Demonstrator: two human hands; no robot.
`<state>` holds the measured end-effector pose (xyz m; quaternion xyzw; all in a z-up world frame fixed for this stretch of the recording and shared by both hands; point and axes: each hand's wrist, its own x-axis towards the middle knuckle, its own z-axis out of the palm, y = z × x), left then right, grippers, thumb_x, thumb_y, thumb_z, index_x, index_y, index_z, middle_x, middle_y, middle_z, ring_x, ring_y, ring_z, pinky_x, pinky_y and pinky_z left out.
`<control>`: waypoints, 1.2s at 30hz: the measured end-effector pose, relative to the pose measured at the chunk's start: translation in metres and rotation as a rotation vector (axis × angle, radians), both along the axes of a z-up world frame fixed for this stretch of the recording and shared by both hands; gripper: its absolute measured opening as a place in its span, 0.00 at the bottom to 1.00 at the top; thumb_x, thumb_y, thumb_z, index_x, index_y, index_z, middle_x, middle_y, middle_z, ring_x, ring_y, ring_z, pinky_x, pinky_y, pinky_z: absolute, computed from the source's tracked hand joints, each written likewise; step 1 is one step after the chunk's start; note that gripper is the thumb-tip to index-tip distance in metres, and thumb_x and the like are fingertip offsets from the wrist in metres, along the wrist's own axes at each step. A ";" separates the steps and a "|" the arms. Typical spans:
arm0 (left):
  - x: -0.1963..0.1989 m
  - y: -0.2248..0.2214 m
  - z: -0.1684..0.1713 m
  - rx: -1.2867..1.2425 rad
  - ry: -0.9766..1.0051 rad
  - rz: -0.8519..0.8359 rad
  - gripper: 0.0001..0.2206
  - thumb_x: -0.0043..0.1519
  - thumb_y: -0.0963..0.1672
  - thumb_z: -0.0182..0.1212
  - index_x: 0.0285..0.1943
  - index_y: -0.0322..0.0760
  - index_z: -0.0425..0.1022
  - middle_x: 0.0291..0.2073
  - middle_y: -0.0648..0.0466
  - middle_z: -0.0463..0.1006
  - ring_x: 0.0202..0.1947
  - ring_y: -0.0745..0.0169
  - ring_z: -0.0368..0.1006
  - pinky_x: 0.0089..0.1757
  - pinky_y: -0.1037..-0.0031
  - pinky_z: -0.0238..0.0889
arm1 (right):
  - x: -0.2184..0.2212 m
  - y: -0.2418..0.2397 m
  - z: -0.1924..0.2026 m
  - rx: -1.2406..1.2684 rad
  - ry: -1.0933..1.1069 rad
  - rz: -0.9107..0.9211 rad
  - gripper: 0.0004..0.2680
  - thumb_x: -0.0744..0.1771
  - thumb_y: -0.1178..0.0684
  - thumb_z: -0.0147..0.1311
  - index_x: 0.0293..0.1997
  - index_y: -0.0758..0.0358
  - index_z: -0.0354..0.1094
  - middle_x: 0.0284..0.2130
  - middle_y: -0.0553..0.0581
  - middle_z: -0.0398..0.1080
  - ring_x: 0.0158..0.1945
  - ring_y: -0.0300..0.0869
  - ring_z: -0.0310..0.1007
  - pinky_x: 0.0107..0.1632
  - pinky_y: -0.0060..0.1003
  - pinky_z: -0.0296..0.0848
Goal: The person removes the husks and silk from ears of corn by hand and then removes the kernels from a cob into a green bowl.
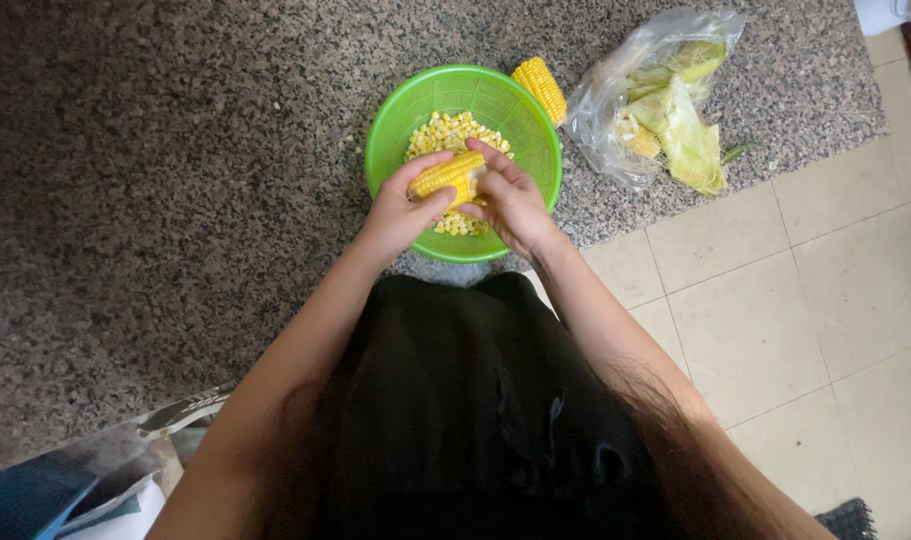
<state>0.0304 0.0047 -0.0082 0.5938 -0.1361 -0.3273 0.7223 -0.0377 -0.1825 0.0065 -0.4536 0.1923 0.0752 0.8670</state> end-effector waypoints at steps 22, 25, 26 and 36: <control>0.000 -0.010 -0.005 0.204 0.260 0.131 0.19 0.65 0.50 0.60 0.62 0.37 0.74 0.27 0.55 0.76 0.15 0.72 0.67 0.18 0.79 0.59 | -0.001 0.030 -0.018 -0.987 0.017 -0.003 0.17 0.74 0.46 0.37 0.64 0.71 0.58 0.30 0.62 0.74 0.26 0.41 0.74 0.32 0.37 0.75; -0.002 -0.011 -0.008 0.202 0.226 0.137 0.19 0.65 0.50 0.60 0.61 0.37 0.75 0.28 0.56 0.77 0.15 0.72 0.67 0.17 0.79 0.59 | 0.000 0.030 -0.025 -1.050 0.040 -0.027 0.17 0.74 0.46 0.38 0.63 0.71 0.60 0.27 0.62 0.73 0.25 0.42 0.73 0.31 0.38 0.73; -0.003 -0.011 -0.007 0.202 0.217 0.138 0.19 0.65 0.49 0.60 0.61 0.37 0.74 0.28 0.56 0.77 0.15 0.72 0.67 0.17 0.79 0.59 | 0.001 0.029 -0.026 -1.036 0.015 -0.052 0.17 0.74 0.45 0.38 0.63 0.71 0.61 0.29 0.61 0.74 0.26 0.42 0.74 0.32 0.37 0.74; 0.014 -0.003 0.014 0.331 0.293 0.039 0.20 0.67 0.52 0.52 0.58 0.35 0.74 0.26 0.55 0.79 0.15 0.74 0.63 0.19 0.80 0.60 | -0.012 -0.004 0.002 -0.792 -0.019 0.208 0.24 0.70 0.49 0.54 0.73 0.69 0.53 0.62 0.62 0.67 0.55 0.44 0.72 0.59 0.37 0.72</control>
